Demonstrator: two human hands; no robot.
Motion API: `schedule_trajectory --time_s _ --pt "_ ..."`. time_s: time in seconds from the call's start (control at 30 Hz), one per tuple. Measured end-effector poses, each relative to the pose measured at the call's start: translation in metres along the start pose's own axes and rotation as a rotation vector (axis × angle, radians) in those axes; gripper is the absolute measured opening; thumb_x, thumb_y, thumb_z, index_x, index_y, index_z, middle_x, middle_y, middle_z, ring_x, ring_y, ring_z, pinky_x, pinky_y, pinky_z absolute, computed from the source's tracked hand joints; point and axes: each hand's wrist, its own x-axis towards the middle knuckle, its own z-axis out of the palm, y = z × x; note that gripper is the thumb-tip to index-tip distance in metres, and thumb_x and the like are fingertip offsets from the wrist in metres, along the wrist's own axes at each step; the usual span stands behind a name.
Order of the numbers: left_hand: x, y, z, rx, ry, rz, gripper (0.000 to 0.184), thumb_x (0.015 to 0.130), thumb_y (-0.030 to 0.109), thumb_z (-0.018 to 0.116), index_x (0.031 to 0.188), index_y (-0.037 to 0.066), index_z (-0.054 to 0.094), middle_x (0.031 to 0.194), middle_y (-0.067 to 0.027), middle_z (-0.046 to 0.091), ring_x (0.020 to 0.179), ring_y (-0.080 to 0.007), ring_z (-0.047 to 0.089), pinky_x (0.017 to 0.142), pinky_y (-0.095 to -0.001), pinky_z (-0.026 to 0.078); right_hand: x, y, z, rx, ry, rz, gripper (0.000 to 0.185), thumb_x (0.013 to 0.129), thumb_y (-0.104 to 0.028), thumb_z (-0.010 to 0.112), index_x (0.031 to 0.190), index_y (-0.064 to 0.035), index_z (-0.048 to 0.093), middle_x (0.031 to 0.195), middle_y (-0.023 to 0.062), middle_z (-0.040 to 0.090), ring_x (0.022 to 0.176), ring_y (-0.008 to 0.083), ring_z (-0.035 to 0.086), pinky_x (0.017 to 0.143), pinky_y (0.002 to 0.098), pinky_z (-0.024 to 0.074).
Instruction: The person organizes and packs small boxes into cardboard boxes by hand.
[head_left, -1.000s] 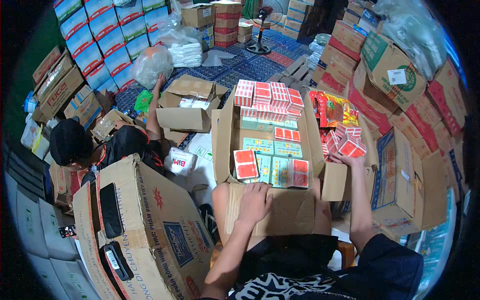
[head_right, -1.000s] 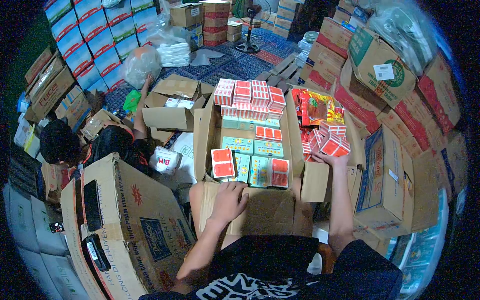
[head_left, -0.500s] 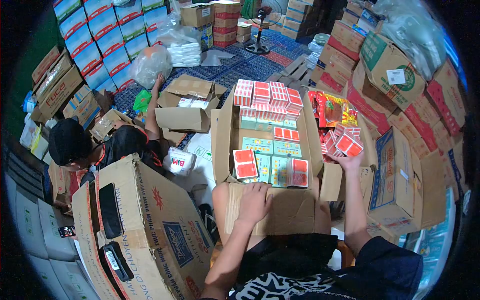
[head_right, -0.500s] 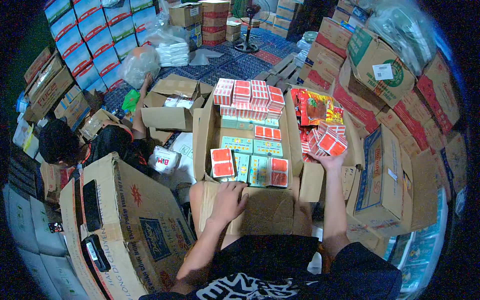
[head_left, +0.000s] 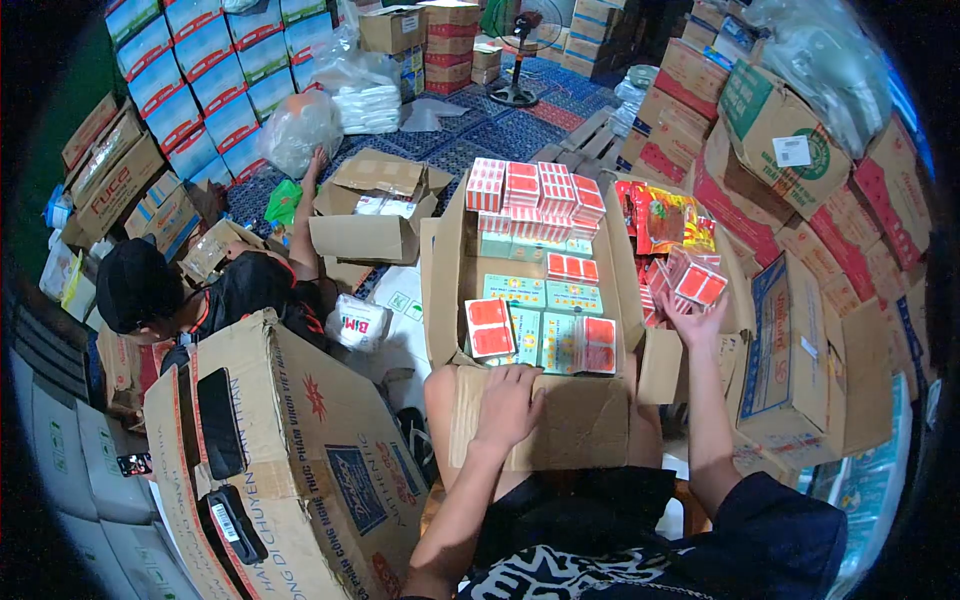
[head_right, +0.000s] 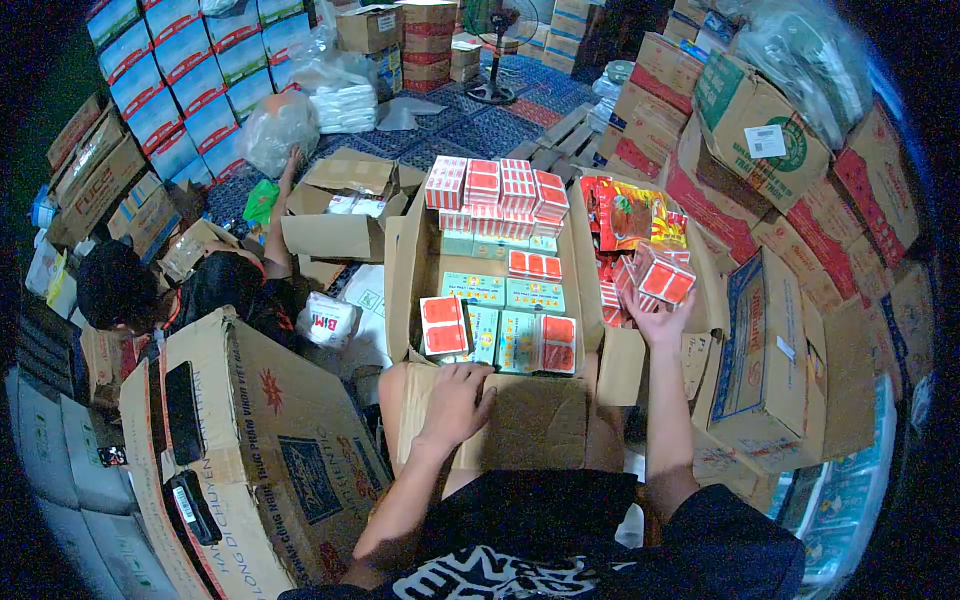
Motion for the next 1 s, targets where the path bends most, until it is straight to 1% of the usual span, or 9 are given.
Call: schedule_trajectory --time_s 0.03,0.17,0.2,0.3,0.43,0.6,0.73,0.87,1.0 --pt "0.0 0.0 0.0 -0.001 0.002 0.002 0.031 0.094 0.022 0.066 0.119 0.005 0.068 0.114 -0.0163 0.066 0.113 -0.0376 0.056 0.101 -0.0471 0.045 -0.001 0.001 0.002 0.049 0.094 -0.026 0.087 0.085 -0.061 0.071 0.152 -0.0148 0.041 0.15 0.0147 0.043 0.135 0.0448 0.043 0.112 0.0658 0.0393" --pt "0.0 0.0 0.0 -0.006 0.011 0.005 0.031 0.094 0.022 0.066 0.119 0.005 0.068 0.114 -0.0163 0.066 0.113 -0.0375 0.056 0.101 -0.0469 0.045 0.013 -0.002 -0.009 -0.004 0.037 -0.041 0.09 0.082 -0.06 0.076 0.151 -0.0154 0.041 0.146 0.0131 0.044 0.13 0.0427 0.046 0.112 0.0657 0.0395" --pt "0.0 0.0 0.0 -0.009 0.015 0.005 0.031 0.093 0.022 0.066 0.119 0.005 0.068 0.114 -0.0163 0.066 0.113 -0.0374 0.056 0.101 -0.0468 0.044 0.019 -0.003 -0.012 -0.004 0.037 -0.04 0.09 0.082 -0.06 0.076 0.151 -0.0154 0.041 0.146 0.0131 0.044 0.13 0.0427 0.046 0.112 0.0657 0.0395" --pt "-0.001 -0.001 0.001 -0.005 0.014 0.007 0.031 0.093 0.022 0.066 0.119 0.005 0.067 0.114 -0.0161 0.066 0.113 -0.0372 0.056 0.101 -0.0465 0.044 0.034 -0.009 -0.02 -0.176 -0.075 0.008 0.089 0.085 -0.066 0.069 0.154 -0.0184 0.04 0.157 0.015 0.04 0.142 0.0406 0.04 0.113 0.0702 0.0342" --pt "0.0 0.0 0.001 0.002 0.012 0.012 0.031 0.093 0.022 0.066 0.12 0.005 0.067 0.114 -0.0159 0.065 0.113 -0.037 0.056 0.101 -0.0465 0.044 0.012 -0.004 -0.005 -0.253 -0.086 0.03 0.083 0.087 -0.065 0.068 0.151 -0.0183 0.044 0.156 0.0127 0.044 0.144 0.0396 0.04 0.113 0.0712 0.0342" --pt "0.0 -0.001 0.001 0.006 0.004 0.005 0.031 0.094 0.022 0.066 0.12 0.005 0.067 0.114 -0.0156 0.065 0.113 -0.0367 0.056 0.101 -0.0466 0.044 0.02 -0.004 -0.008 -0.323 -0.181 -0.012 0.083 0.086 -0.065 0.07 0.15 -0.0179 0.047 0.157 0.0131 0.043 0.143 0.0404 0.04 0.112 0.07 0.0364" --pt "0.0 0.0 0.001 0.001 -0.006 -0.011 0.032 0.094 0.022 0.066 0.121 0.005 0.067 0.115 -0.0156 0.065 0.114 -0.0366 0.056 0.102 -0.0466 0.044 0.031 -0.007 -0.012 -0.336 -0.123 0.001 0.081 0.086 -0.061 0.072 0.149 -0.0157 0.049 0.152 0.0136 0.048 0.141 0.0397 0.044 0.11 0.0671 0.0407" --pt "0.0 0.001 0.0 0.01 -0.014 -0.011 0.033 0.094 0.023 0.066 0.122 0.006 0.067 0.116 -0.0156 0.065 0.114 -0.0366 0.056 0.102 -0.0468 0.043 0.032 -0.008 -0.011 -0.184 0.002 0.074 0.082 0.083 -0.055 0.076 0.147 -0.0131 0.049 0.147 0.0123 0.052 0.136 0.0382 0.048 0.108 0.0638 0.0447" --pt "-0.001 -0.001 0.002 0.017 -0.017 -0.006 0.033 0.094 0.023 0.066 0.122 0.005 0.066 0.117 -0.0158 0.065 0.115 -0.0365 0.056 0.102 -0.047 0.043 0.026 -0.005 -0.009 -0.205 0.07 -0.036 0.078 0.08 -0.051 0.079 0.141 -0.0103 0.053 0.14 0.0121 0.054 0.13 0.0363 0.051 0.105 0.0615 0.0489"
